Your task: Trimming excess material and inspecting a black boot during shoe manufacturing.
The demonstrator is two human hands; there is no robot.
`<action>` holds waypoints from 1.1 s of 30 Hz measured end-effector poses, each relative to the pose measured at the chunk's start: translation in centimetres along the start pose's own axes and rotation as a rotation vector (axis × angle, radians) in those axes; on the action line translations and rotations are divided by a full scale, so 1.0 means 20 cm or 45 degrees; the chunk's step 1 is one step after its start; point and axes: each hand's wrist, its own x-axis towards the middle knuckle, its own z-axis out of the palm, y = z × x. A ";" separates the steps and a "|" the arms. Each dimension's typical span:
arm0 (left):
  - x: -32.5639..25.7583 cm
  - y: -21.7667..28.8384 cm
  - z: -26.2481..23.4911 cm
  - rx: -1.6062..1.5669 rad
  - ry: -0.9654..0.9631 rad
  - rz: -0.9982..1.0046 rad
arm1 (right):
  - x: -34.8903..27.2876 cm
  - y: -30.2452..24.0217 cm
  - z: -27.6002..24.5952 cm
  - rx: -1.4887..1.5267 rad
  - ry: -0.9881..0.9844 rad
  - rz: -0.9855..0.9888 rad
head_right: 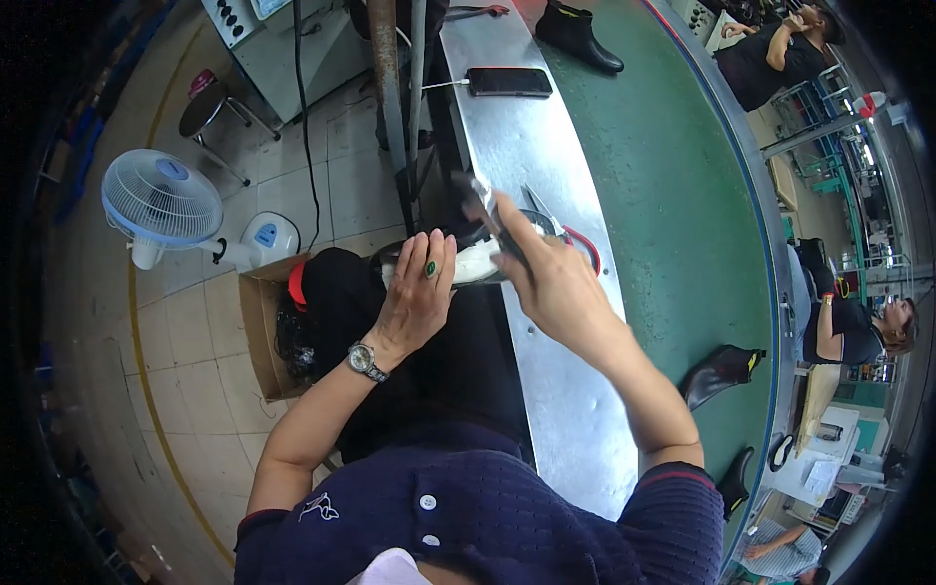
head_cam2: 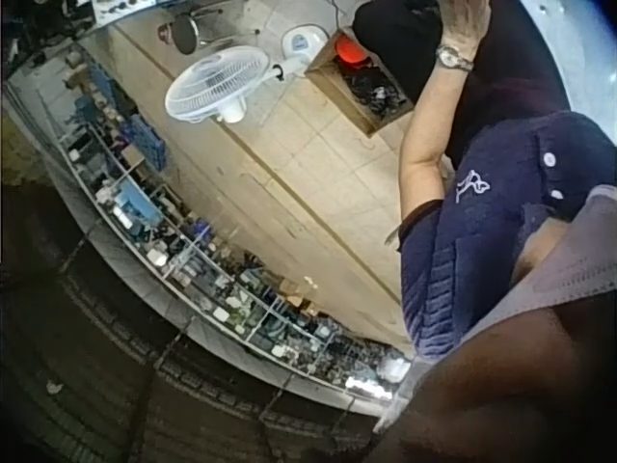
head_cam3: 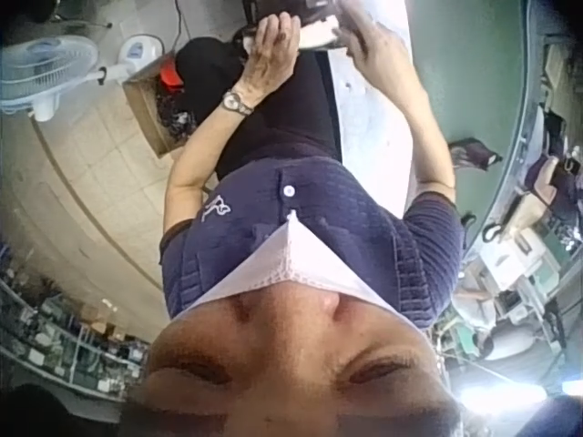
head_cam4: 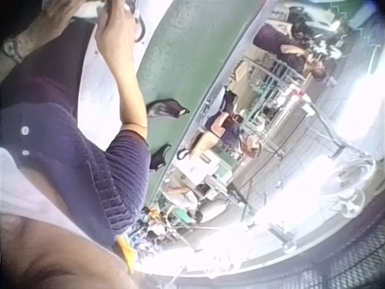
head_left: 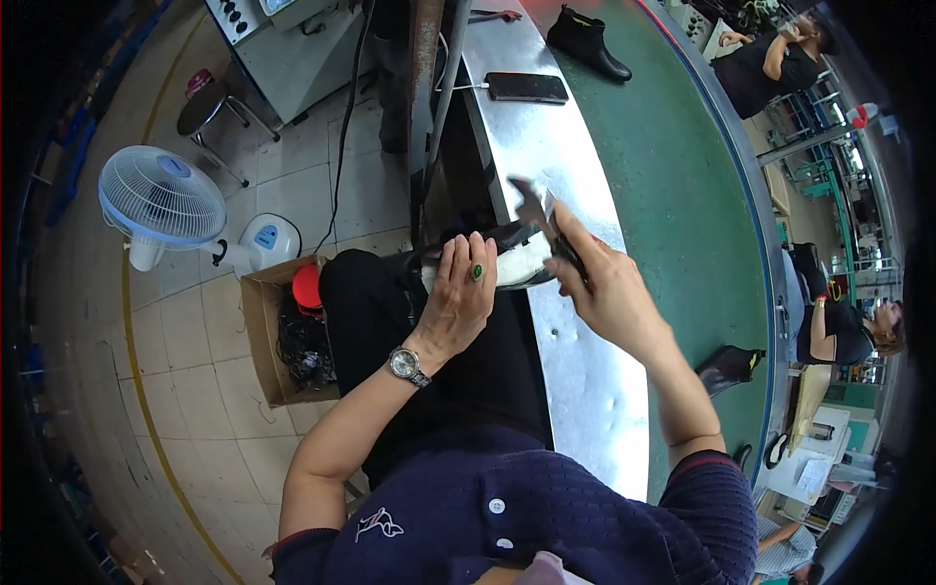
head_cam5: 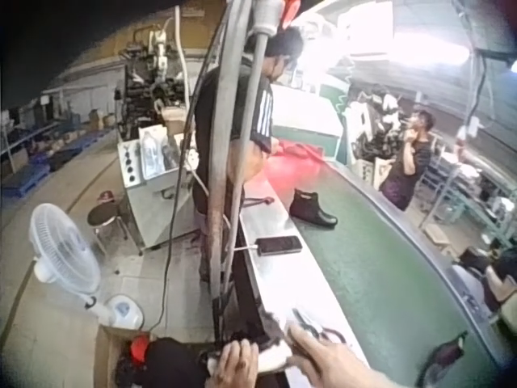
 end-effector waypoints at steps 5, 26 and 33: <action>0.01 0.01 -0.01 0.142 -0.003 0.063 | 0.01 0.15 0.13 -0.343 -0.113 0.133; -0.03 -0.02 0.04 0.124 0.236 0.164 | 0.02 0.04 0.17 -0.291 -0.139 0.038; -0.03 -0.01 0.06 0.034 0.247 0.103 | 0.04 0.03 0.20 -0.324 -0.177 0.112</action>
